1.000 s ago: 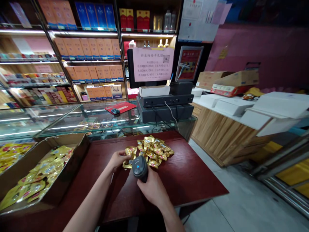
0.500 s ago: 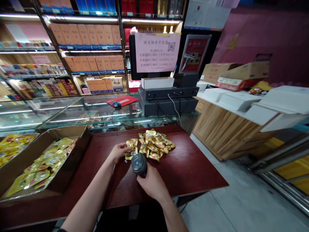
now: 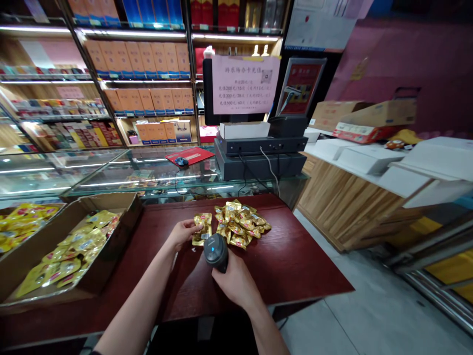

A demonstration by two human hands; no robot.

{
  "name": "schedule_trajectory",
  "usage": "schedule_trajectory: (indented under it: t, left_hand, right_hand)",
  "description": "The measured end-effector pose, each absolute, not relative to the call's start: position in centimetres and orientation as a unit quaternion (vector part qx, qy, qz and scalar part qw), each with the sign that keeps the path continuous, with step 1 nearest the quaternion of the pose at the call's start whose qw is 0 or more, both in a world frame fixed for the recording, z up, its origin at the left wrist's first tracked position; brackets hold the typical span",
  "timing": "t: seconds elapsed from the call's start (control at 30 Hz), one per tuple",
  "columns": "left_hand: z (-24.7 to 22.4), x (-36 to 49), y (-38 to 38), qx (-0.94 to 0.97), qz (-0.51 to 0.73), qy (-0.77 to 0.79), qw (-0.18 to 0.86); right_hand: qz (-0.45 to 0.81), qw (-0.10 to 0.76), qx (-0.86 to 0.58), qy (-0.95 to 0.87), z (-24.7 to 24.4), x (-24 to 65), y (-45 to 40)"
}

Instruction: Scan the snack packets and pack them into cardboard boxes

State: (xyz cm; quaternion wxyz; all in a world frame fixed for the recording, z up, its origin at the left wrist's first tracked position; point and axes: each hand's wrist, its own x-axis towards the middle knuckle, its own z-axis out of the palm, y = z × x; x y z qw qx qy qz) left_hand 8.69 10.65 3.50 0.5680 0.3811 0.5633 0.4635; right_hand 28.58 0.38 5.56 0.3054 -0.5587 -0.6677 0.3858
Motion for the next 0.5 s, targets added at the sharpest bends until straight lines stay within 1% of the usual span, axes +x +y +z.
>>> schedule_trajectory:
  t: [0.2, 0.37, 0.5]
  left_hand:
    - [5.3, 4.6, 9.8, 0.398, 0.518, 0.555, 0.515]
    - [8.9, -3.2, 7.8, 0.433, 0.567, 0.569, 0.41]
    - [11.9, -10.2, 5.2, 0.429, 0.568, 0.627, 0.316]
  right_hand:
    - [0.382, 0.324, -0.544, -0.673, 6.2, 27.7, 1.3]
    - [0.4, 0.351, -0.503, -0.682, 5.9, 26.0, 2.9]
    - [0.415, 0.331, -0.477, -0.7, 5.9, 23.9, 3.7]
